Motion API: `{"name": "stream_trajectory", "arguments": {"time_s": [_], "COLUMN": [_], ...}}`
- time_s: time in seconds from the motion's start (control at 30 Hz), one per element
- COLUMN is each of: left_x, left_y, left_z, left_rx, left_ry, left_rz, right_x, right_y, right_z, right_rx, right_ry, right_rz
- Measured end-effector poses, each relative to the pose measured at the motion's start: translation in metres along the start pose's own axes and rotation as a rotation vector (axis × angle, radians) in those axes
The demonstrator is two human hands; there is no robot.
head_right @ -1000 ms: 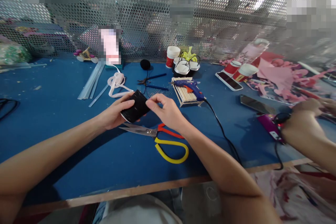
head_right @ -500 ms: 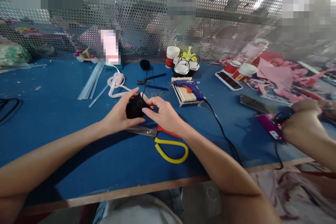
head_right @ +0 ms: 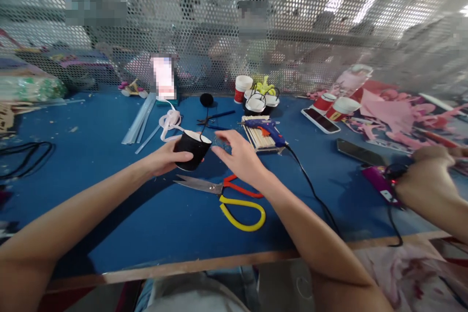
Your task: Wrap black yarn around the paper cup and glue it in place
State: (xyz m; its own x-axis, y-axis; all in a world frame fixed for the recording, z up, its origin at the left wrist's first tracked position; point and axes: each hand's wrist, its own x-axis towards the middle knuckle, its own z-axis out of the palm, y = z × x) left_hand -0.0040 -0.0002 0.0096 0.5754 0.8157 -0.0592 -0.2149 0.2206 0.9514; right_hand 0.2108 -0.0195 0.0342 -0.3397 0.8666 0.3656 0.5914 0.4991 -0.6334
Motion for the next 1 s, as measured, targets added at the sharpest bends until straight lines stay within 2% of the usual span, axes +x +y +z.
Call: {"name": "stream_trajectory", "arguments": {"time_s": [0.07,0.27,0.37,0.47,0.57,0.63,0.7,0.77,0.83,1.0], "left_x": [0.0,0.002,0.003,0.002,0.0,-0.003,-0.004,-0.005,-0.005,-0.005], "left_y": [0.0,-0.002,-0.003,-0.002,-0.001,-0.001,-0.001,-0.002,-0.002,0.0], "left_z": [-0.001,-0.006,-0.004,0.001,0.006,0.009,0.011,0.012,0.012,0.013], "left_rx": [0.066,0.221,0.312,0.397,0.407,0.383,0.374,0.383,0.388,0.444], "left_ry": [0.088,0.281,0.327,0.344,0.333,0.294,0.239,0.195,0.165,0.091], "left_rz": [0.042,0.166,0.213,0.232,0.194,0.152,0.12,0.1,0.073,0.032], "right_x": [-0.005,-0.04,-0.049,-0.045,-0.028,-0.014,-0.002,0.007,0.01,0.008], "right_y": [-0.001,-0.005,-0.003,0.0,-0.002,-0.006,-0.01,-0.013,-0.015,-0.013], "right_z": [-0.002,-0.006,-0.007,-0.006,-0.004,-0.002,0.002,0.005,0.008,0.009], "right_rx": [-0.134,-0.236,-0.242,-0.211,-0.089,-0.027,-0.002,0.0,-0.004,0.025], "right_ry": [-0.005,-0.274,-0.291,-0.227,-0.076,0.036,0.09,0.067,0.003,-0.067], "right_rz": [0.077,0.171,0.175,0.151,0.087,-0.004,-0.093,-0.114,-0.072,-0.023]}}
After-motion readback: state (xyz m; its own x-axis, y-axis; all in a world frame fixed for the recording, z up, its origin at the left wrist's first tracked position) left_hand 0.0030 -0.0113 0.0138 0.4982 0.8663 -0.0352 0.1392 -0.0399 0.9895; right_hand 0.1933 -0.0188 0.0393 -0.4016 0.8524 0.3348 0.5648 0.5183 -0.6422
